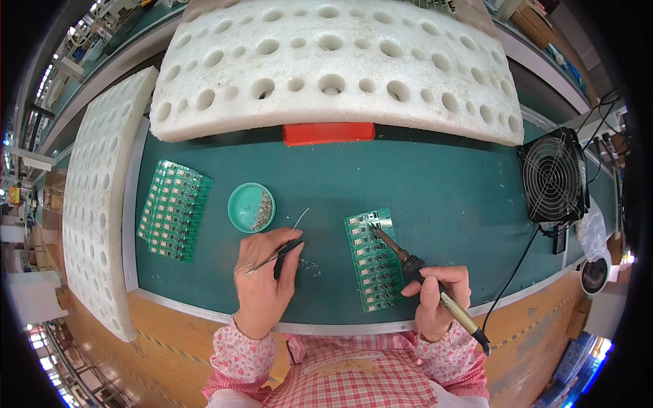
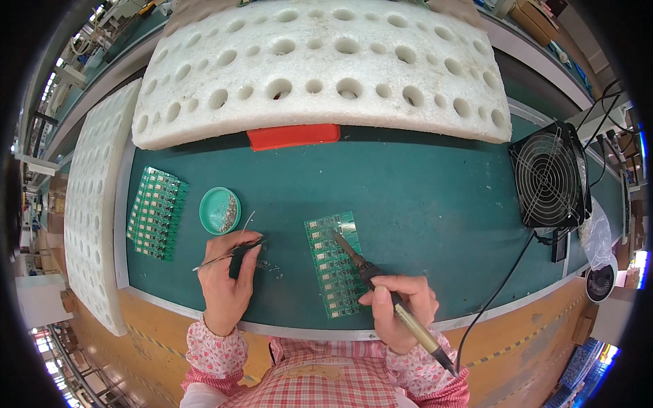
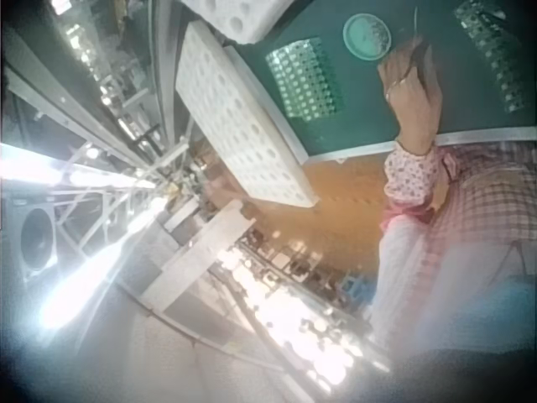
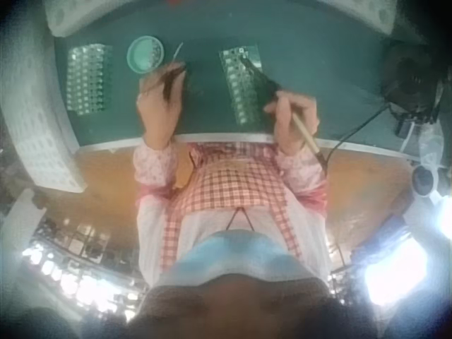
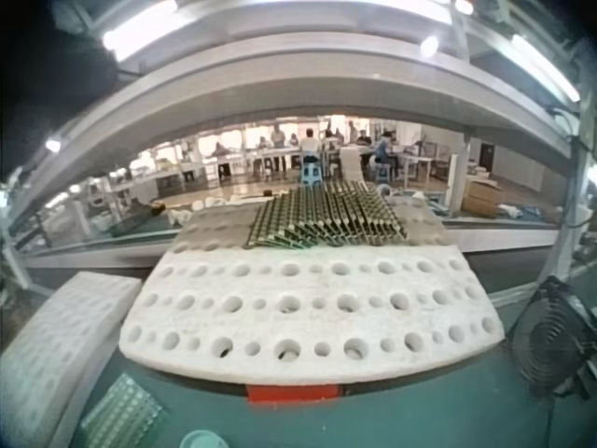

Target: The person solders electronic components onto printed circuit boards with a soldering iron and solder wire, using tweezers to position the components.

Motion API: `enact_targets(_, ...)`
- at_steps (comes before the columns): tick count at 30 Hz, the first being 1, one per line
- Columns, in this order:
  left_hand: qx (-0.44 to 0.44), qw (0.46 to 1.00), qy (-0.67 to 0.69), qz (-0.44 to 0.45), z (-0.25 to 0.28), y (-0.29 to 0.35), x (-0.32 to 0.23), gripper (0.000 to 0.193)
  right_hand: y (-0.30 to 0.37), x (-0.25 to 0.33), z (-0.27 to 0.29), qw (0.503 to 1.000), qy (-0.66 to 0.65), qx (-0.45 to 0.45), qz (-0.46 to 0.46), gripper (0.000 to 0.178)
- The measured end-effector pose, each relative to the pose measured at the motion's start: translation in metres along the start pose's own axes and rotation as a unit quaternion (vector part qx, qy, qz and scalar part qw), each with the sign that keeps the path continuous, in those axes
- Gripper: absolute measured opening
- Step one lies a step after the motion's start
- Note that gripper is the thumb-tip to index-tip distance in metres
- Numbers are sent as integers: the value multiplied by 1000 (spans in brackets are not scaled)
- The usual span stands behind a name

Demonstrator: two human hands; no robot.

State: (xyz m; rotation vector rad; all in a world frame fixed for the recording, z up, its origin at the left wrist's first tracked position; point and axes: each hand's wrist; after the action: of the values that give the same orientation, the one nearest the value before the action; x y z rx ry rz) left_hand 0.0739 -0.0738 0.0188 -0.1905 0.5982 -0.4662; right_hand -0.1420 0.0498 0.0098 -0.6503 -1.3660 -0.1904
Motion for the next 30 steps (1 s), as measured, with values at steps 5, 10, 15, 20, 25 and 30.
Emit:
enact_targets(5, -9, 1000, -8, -7, 0, 4, 7, 24, 2, -1, 2, 1000, -6, -3, -8, 17)
enact_targets(10, 1, 1000, -9, -1, 1, 11, 9, 25, 1, -1, 1, 1000, 0, -9, -5, 20)
enact_targets(15, 0, 1000, -6, 4, 0, 13, 8, 25, 1, -1, 2, 1000, -1, -6, -5, 21)
enact_targets(20, 6, 1000, -5, 5, 1, 11, 6, 14, 1, 1, 1, 1000, 10, -11, -15, 23)
enact_targets(25, -2, 1000, -6, 1, -2, 12, 7, 13, 3, 1, 0, 1000, 4, -18, -16, 23)
enact_targets(30, -4, 1000, -7, -3, -2, 11, 6, 13, 3, 0, 3, 1000, 7, -7, -16, 22)
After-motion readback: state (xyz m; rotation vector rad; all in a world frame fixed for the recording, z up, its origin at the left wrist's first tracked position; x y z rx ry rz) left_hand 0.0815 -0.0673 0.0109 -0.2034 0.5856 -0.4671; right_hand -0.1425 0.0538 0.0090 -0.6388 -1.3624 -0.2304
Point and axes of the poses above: each hand's wrist, its own y-axis away from the middle knuckle, its own z-axis out of the back of the hand, x = y × z, and after that the axes turned 11 degrees about -y, right-handed
